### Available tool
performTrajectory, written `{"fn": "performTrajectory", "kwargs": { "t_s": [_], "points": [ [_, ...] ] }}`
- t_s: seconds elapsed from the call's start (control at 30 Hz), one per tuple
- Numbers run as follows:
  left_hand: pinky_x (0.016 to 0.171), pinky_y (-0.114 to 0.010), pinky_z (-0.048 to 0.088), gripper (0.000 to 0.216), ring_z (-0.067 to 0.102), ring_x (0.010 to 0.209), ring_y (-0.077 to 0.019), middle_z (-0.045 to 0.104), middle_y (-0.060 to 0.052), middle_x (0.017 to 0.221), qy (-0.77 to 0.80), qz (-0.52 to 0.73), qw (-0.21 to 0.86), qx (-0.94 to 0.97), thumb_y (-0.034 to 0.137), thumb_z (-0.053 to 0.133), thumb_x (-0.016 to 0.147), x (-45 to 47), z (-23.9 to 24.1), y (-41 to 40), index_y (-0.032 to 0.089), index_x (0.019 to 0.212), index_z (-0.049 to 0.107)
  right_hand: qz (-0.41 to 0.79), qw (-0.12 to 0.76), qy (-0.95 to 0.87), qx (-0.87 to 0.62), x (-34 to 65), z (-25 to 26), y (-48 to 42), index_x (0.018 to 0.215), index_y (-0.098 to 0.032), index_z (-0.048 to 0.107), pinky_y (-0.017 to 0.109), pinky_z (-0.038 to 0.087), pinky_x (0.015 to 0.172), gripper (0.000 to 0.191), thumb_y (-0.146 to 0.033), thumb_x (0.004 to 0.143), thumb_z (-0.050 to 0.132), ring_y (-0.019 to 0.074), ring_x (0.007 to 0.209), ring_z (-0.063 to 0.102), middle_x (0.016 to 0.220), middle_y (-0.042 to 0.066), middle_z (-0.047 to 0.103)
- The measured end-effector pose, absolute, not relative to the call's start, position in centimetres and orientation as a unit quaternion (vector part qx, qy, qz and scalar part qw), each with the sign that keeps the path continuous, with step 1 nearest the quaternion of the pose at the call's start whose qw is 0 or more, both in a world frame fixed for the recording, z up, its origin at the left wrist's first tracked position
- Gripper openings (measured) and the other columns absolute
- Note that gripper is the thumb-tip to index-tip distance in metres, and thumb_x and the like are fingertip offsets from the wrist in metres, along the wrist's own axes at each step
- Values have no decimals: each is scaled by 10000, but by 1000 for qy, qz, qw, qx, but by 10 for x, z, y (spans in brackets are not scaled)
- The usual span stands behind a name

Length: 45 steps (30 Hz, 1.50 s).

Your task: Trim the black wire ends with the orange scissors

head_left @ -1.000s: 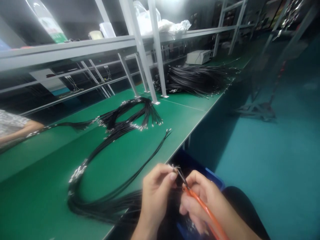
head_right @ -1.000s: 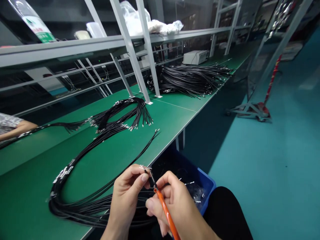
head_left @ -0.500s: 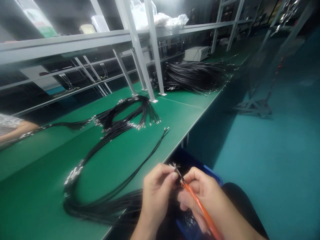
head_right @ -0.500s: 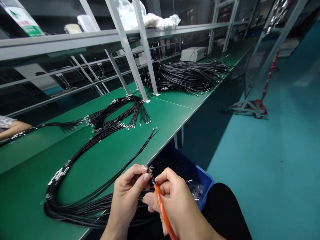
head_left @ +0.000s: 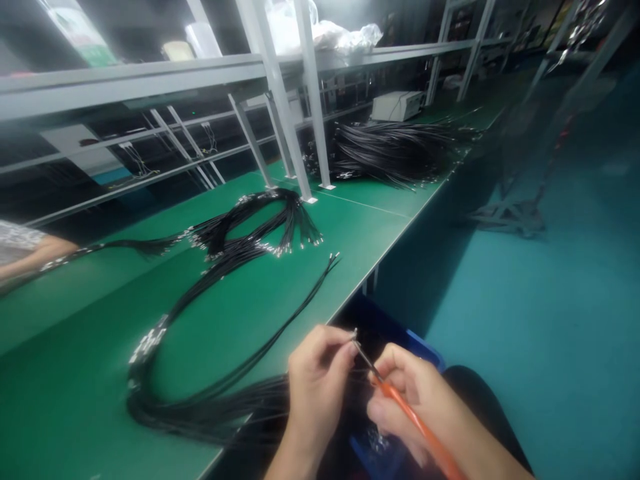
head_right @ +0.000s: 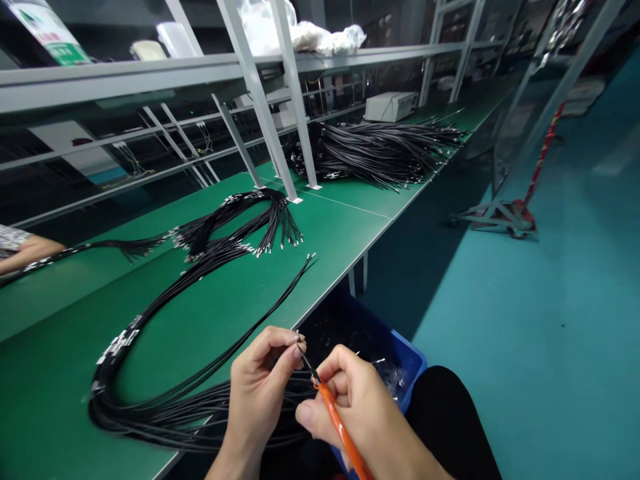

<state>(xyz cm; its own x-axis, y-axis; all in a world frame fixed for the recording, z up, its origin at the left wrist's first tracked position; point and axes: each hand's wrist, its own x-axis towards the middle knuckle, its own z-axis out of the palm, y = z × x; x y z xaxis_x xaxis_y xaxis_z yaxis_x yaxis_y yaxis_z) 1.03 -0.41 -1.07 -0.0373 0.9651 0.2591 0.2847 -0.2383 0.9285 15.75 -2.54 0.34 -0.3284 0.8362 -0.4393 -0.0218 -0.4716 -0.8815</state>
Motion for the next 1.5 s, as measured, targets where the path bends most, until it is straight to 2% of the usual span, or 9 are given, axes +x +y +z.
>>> {"fn": "performTrajectory", "kwargs": {
  "t_s": [0.17,0.37,0.57,0.77,0.83,0.93,1.03,1.2,1.5],
  "points": [
    [625,-250,462,76,591,670,-153,628,-8,722,511,495,317,627,172,610,809,12,-10,-6,190,742,640,672,328,-413,-521,153,9,-23,717,-194,473,157,359,428,200,-114,698,656,54,438,480,522,-80,549],
    [627,-244,460,86,587,674,-146,618,1,722,511,492,312,633,167,604,817,12,-12,-5,197,738,620,687,290,-409,-526,154,10,-20,740,-202,454,152,237,299,190,-168,724,641,23,286,379,525,-76,579],
    [626,-240,460,94,580,666,-140,610,5,713,509,486,304,642,162,598,823,12,-13,-5,197,737,615,681,276,-416,-535,155,9,-20,733,-219,431,161,251,297,202,-200,721,632,45,280,394,509,-73,590],
    [613,-246,471,60,597,666,-156,648,-16,759,529,487,288,632,174,603,806,15,-12,-3,198,781,653,663,304,-439,-525,157,5,-24,704,-213,447,181,397,475,249,-134,655,677,87,484,529,528,-86,544],
    [606,-244,474,49,604,664,-157,656,-18,769,531,493,269,635,170,611,797,15,-12,-3,196,784,651,666,304,-441,-520,157,2,-25,711,-213,450,173,380,460,271,-125,635,694,74,466,506,540,-94,531],
    [614,-234,474,60,613,677,-149,651,-8,753,523,491,216,663,143,610,797,16,-12,-4,199,791,633,686,298,-432,-504,157,-2,-26,722,-215,447,166,352,415,225,-145,681,658,47,379,431,511,-107,504],
    [633,-229,475,87,620,694,-143,645,-2,748,507,495,171,684,113,606,795,16,-12,-5,199,787,614,693,309,-427,-492,158,-1,-24,733,-207,446,154,352,408,208,-138,692,638,41,383,434,514,-99,516],
    [643,-231,478,103,624,697,-142,647,-6,749,495,498,147,696,92,606,789,18,-11,-6,193,770,604,705,275,-427,-496,160,5,-20,751,-208,426,142,234,291,200,-174,715,620,20,286,347,517,-79,570],
    [647,-225,473,123,615,698,-132,639,-9,749,483,498,129,708,64,591,795,20,-11,-7,186,773,590,703,270,-420,-506,158,10,-16,739,-214,391,130,245,262,206,-209,727,596,19,241,357,485,-87,581]
  ]
}}
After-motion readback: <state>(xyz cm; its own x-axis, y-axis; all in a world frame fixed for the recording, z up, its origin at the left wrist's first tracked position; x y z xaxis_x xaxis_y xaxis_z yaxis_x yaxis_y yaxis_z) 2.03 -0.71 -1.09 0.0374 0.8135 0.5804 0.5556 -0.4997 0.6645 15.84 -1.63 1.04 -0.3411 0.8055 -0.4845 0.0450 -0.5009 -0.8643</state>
